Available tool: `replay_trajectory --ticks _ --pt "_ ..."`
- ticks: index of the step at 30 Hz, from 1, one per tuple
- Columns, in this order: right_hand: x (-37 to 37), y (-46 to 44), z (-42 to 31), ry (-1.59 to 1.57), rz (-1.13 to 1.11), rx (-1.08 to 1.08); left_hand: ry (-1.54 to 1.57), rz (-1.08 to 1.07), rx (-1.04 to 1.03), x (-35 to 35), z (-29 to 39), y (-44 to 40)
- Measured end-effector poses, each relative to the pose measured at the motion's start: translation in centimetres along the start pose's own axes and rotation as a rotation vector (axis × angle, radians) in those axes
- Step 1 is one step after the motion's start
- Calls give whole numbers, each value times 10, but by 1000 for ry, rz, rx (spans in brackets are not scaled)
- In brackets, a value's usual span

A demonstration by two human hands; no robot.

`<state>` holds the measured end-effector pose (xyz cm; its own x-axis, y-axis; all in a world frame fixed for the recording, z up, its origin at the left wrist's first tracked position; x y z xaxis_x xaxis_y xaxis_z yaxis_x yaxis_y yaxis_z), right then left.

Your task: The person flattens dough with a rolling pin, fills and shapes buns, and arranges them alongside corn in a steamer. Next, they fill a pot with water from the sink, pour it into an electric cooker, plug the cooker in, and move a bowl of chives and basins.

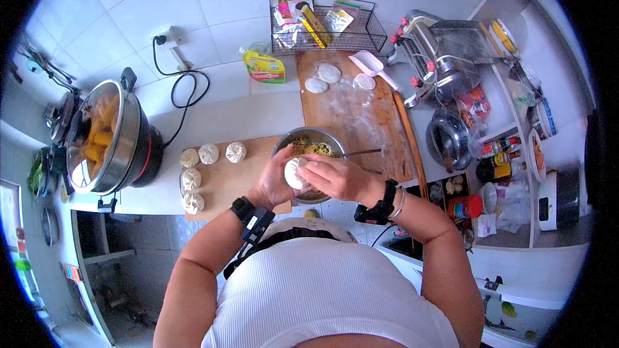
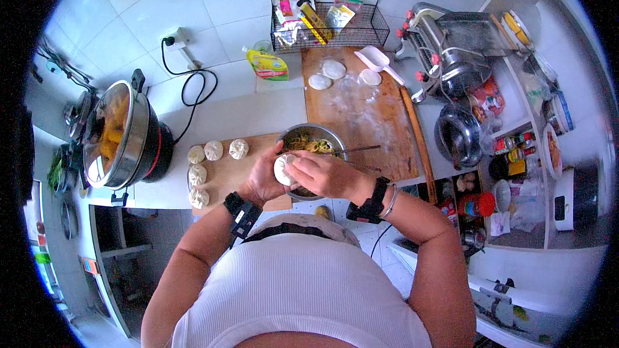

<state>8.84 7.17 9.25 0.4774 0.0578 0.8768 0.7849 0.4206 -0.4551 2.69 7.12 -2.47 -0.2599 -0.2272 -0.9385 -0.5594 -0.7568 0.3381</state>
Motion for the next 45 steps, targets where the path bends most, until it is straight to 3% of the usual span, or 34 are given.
replay_trajectory --ticks 2,5,8,12,14,15,17,18,21,23,25,27,30,31,33,35,37,39,41,43,45 --pt "4 9 8 -153 129 -141 63 -52 8 -4 -5 -1" --pt "-3 2 1 -104 123 -172 94 -33 -20 -5 -7 5" --pt "-5 -9 -7 -93 52 -55 46 -186 8 -7 -3 9" --pt "-21 2 0 -147 45 -116 32 -256 -42 -19 0 16" --pt "-33 8 12 -477 115 -217 66 6 -71 -7 0 17" --pt "-28 3 11 -479 113 -217 68 5 -71 0 0 16" --pt "-11 2 29 -533 291 -519 -4 -213 -68 2 4 15" --pt "-14 0 30 -564 305 -581 65 -93 -102 -1 7 16" --pt "-38 1 28 -580 138 -684 46 -136 -86 -4 8 17" --pt "-46 4 29 -626 179 -706 1 -182 -92 -5 8 23" --pt "-48 8 33 -584 159 -749 -210 48 -125 20 10 29" --pt "-64 16 29 -694 106 -778 -258 77 -127 43 9 41" --pt "-68 46 26 -676 303 -853 -250 455 -218 92 14 70" --pt "-62 56 24 -653 300 -917 -197 499 -360 114 23 84" --pt "-64 83 18 -707 360 -1023 -287 781 -539 150 41 122" --pt "-66 98 11 -719 293 -1070 -493 1055 -574 191 61 147" --pt "-70 107 6 -720 225 -1112 -548 1131 -532 211 75 153" --pt "-73 112 1 -739 223 -1138 -930 1222 -355 226 88 144" --pt "-72 117 0 -723 232 -1125 -1076 1280 -436 238 93 146" --pt "-69 118 2 -705 241 -1120 -1495 1610 -541 200 94 159" --pt "-64 122 4 -687 217 -1171 -1454 1589 -510 198 90 161"
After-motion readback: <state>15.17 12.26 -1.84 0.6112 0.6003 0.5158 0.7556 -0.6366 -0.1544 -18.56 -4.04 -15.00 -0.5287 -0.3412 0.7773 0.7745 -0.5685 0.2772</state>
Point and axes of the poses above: each hand's wrist, its own y-axis away from the middle knuckle, its own x-axis out of the back of the hand, z = x × y, the point moved 8 cm from there along -y, towards the middle knuckle, and after that the axes turned 15 degrees about x, right-handed, at the moved point
